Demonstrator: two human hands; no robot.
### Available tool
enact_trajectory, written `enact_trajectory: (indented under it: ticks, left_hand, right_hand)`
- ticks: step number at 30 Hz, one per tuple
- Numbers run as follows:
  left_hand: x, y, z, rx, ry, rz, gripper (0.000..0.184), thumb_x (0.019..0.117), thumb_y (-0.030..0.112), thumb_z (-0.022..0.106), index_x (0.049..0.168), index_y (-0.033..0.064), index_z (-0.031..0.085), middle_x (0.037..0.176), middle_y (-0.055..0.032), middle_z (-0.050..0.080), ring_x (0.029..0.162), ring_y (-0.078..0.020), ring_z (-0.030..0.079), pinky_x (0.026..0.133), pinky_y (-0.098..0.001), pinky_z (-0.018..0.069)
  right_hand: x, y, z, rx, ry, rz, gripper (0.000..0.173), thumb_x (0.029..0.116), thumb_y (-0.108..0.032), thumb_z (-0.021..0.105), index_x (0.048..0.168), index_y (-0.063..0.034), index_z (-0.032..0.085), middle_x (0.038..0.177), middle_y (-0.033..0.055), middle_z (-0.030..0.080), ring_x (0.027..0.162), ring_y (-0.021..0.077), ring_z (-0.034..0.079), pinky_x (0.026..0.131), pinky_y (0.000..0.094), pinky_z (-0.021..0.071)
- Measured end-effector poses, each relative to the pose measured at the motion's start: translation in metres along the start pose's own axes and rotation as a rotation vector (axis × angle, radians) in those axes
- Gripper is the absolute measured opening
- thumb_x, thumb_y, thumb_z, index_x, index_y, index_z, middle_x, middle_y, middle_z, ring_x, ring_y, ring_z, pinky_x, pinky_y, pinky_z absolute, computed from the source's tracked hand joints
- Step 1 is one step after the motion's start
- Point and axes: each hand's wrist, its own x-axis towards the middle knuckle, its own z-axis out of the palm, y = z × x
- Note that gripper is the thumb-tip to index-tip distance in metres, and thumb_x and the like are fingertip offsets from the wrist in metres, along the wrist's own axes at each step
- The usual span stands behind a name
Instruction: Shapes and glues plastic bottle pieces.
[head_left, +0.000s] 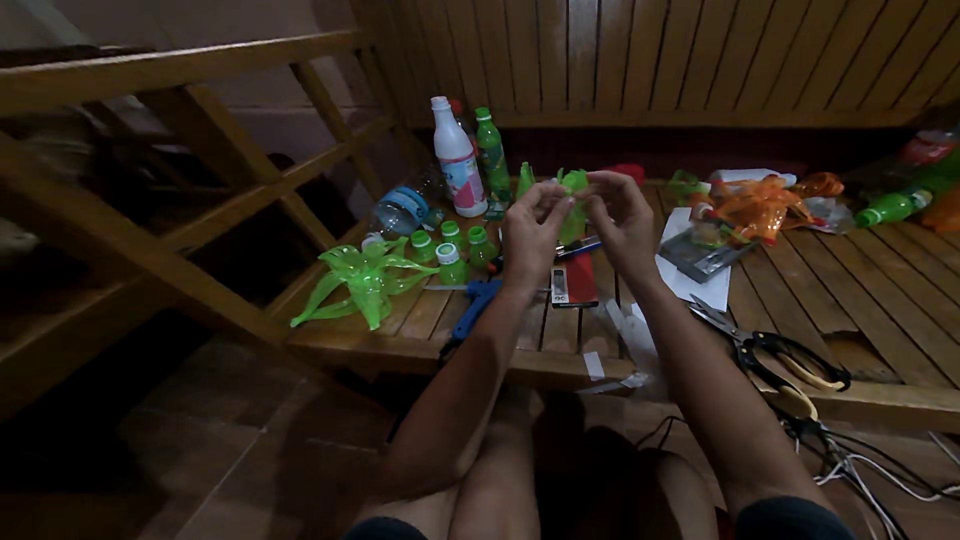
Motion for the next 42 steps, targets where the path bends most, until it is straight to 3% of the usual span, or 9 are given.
enact_trajectory:
  ticks: [3, 7, 11, 14, 19, 25, 29, 33, 42]
  left_hand:
    - [0.003, 0.0, -0.005, -0.045, -0.025, -0.049, 0.02, 0.1, 0.013, 0.066, 0.116, 0.0017, 0.066, 0.106, -0.0062, 0.068, 0.087, -0.0075, 0.065, 0.077, -0.0249, 0.0547]
    - [0.006, -0.002, -0.007, -0.245, -0.042, -0.126, 0.017, 0.1012, 0.01, 0.063, 0.116, 0.0022, 0.062, 0.1, -0.0022, 0.066, 0.081, -0.0057, 0.064, 0.074, -0.0233, 0.0558]
    - [0.006, -0.002, -0.009, -0.362, -0.057, -0.169, 0.017, 0.1021, 0.009, 0.061, 0.118, 0.0018, 0.061, 0.101, -0.0037, 0.067, 0.086, -0.0097, 0.066, 0.08, -0.028, 0.058]
    - [0.006, 0.0, -0.013, -0.429, -0.07, -0.203, 0.016, 0.1023, 0.008, 0.061, 0.118, 0.0037, 0.06, 0.101, -0.0027, 0.067, 0.088, -0.0105, 0.067, 0.083, -0.0292, 0.0585]
    - [0.005, 0.01, -0.021, -0.466, -0.046, -0.227, 0.012, 0.1019, 0.007, 0.061, 0.114, 0.0049, 0.061, 0.093, -0.0006, 0.068, 0.079, -0.0083, 0.067, 0.075, -0.0251, 0.0586]
    - [0.004, 0.016, -0.023, -0.466, -0.039, -0.258, 0.013, 0.1018, 0.007, 0.061, 0.114, 0.0051, 0.062, 0.096, -0.0019, 0.07, 0.082, -0.0097, 0.069, 0.079, -0.0274, 0.0598]
    - [0.003, 0.02, -0.022, -0.441, -0.021, -0.265, 0.014, 0.1001, 0.008, 0.064, 0.114, 0.0058, 0.063, 0.092, -0.0001, 0.07, 0.079, -0.0076, 0.068, 0.073, -0.0241, 0.0585]
    - [0.002, 0.022, -0.022, -0.412, -0.024, -0.241, 0.012, 0.1001, 0.007, 0.064, 0.112, 0.0051, 0.064, 0.092, -0.0008, 0.071, 0.076, -0.0076, 0.068, 0.072, -0.024, 0.0591]
    - [0.001, 0.028, -0.025, -0.349, -0.083, -0.254, 0.015, 0.1045, 0.012, 0.058, 0.117, 0.0042, 0.06, 0.096, -0.0048, 0.075, 0.083, -0.0108, 0.072, 0.078, -0.0258, 0.0591]
  right_hand:
    - [0.003, 0.004, -0.008, -0.025, 0.006, 0.05, 0.038, 0.0997, -0.008, 0.053, 0.135, 0.0072, 0.053, 0.12, 0.0169, 0.061, 0.102, 0.0144, 0.062, 0.082, 0.0264, 0.0543]
    - [0.007, -0.002, -0.018, 0.057, -0.294, 0.278, 0.061, 0.101, -0.019, 0.053, 0.155, 0.0005, 0.033, 0.141, 0.0181, 0.055, 0.119, 0.0179, 0.06, 0.094, 0.033, 0.0535]
    - [0.003, -0.003, -0.016, 0.079, -0.489, 0.411, 0.062, 0.0978, -0.016, 0.054, 0.155, -0.0021, 0.034, 0.14, 0.0181, 0.055, 0.119, 0.0171, 0.062, 0.099, 0.0358, 0.0534]
    - [0.003, 0.0, -0.015, 0.078, -0.471, 0.43, 0.056, 0.099, -0.014, 0.049, 0.152, -0.002, 0.038, 0.139, 0.0169, 0.056, 0.117, 0.0159, 0.061, 0.098, 0.035, 0.0529]
    - [0.003, 0.003, -0.015, 0.127, -0.439, 0.365, 0.053, 0.1001, -0.012, 0.039, 0.152, -0.0005, 0.038, 0.139, 0.0148, 0.056, 0.114, 0.0107, 0.061, 0.094, 0.0296, 0.0533]
    - [-0.002, 0.008, -0.008, 0.154, -0.284, 0.33, 0.05, 0.1111, -0.033, 0.03, 0.14, 0.0024, 0.052, 0.119, 0.008, 0.066, 0.103, 0.0052, 0.064, 0.091, 0.0277, 0.0556]
    - [-0.005, 0.007, -0.001, 0.176, -0.192, 0.348, 0.045, 0.112, -0.028, 0.029, 0.124, 0.0029, 0.06, 0.104, 0.003, 0.067, 0.094, 0.002, 0.065, 0.087, 0.0257, 0.0559]
    - [-0.005, 0.009, 0.001, 0.205, -0.144, 0.371, 0.048, 0.1129, -0.031, 0.026, 0.127, 0.0035, 0.058, 0.103, 0.0051, 0.068, 0.093, 0.0051, 0.066, 0.086, 0.0287, 0.058]
    - [-0.003, 0.011, 0.0, 0.215, -0.091, 0.399, 0.054, 0.1128, -0.036, 0.024, 0.131, 0.0047, 0.054, 0.107, 0.0077, 0.067, 0.095, 0.0072, 0.067, 0.087, 0.0296, 0.058]
